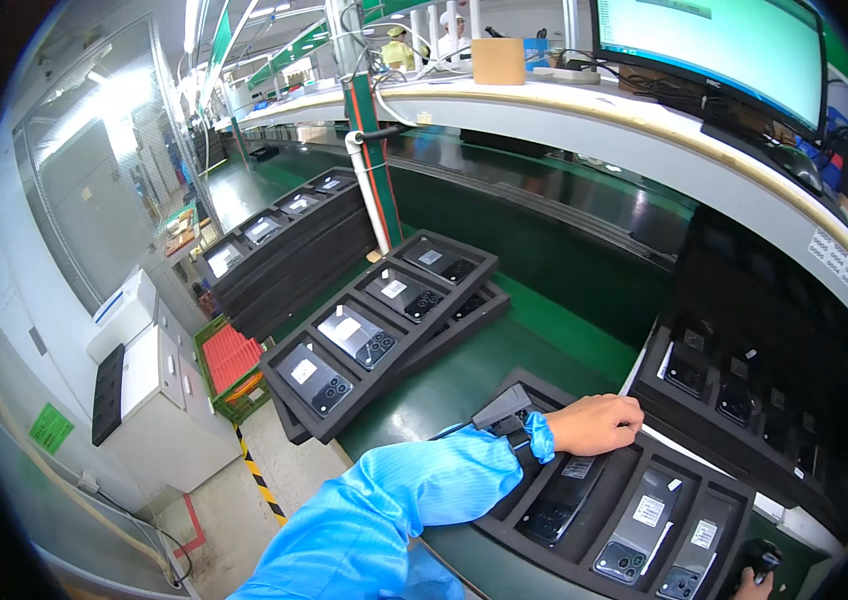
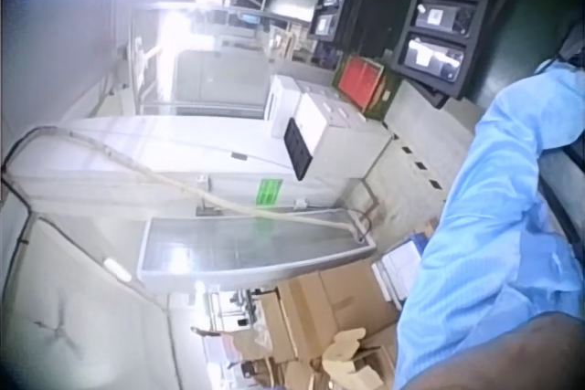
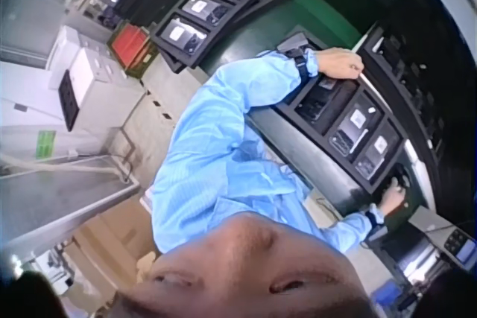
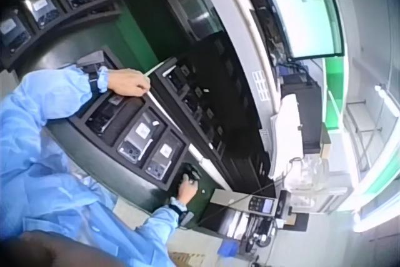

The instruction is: Inspecting and scanning multiple smartphones in protective trays using a barcode scanner and a cleaning cloth.

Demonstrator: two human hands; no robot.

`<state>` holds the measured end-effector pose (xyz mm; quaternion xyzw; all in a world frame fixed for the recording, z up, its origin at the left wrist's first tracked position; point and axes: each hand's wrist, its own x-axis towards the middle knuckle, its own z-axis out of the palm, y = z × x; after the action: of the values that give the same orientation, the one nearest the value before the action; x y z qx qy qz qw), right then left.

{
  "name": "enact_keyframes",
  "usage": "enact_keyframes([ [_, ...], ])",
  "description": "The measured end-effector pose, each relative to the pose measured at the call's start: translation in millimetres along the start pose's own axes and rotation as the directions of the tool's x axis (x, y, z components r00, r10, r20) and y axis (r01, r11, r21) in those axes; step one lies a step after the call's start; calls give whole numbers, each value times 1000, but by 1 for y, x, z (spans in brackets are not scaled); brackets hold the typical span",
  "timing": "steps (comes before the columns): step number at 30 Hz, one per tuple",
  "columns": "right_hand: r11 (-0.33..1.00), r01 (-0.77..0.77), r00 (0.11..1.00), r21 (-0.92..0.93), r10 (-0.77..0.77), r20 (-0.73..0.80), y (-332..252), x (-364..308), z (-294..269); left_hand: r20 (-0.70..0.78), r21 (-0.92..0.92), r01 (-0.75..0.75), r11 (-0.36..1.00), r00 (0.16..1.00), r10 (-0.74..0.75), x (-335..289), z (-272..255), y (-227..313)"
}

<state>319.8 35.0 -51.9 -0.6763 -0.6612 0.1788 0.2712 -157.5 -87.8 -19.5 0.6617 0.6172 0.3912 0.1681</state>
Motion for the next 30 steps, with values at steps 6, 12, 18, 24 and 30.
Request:
enact_keyframes([
  [6, 999, 44, 998, 7, -43, -35, 24, 14, 9, 10, -8, -17, 1000, 1000, 17, 1, 2, -6],
  [12, 980, 148, 984, -134, -159, -76, -22, -13, -6, 5, -17, 0, 1000, 1000, 0, 2, 3, -5],
  [18, 999, 1, 1000, -48, -1, -11, -47, -24, -14, 7, -16, 0, 1000, 1000, 0, 3, 1, -3],
  [24, 986, 65, 996, -154, -73, -46, -44, -25, -14, -2, -14, 11, 1000, 1000, -11, 2, 4, -7],
  [30, 979, 87, 993, -183, -100, -65, -43, -27, -13, 10, -20, 16, 1000, 1000, -15, 2, 3, -5],
])
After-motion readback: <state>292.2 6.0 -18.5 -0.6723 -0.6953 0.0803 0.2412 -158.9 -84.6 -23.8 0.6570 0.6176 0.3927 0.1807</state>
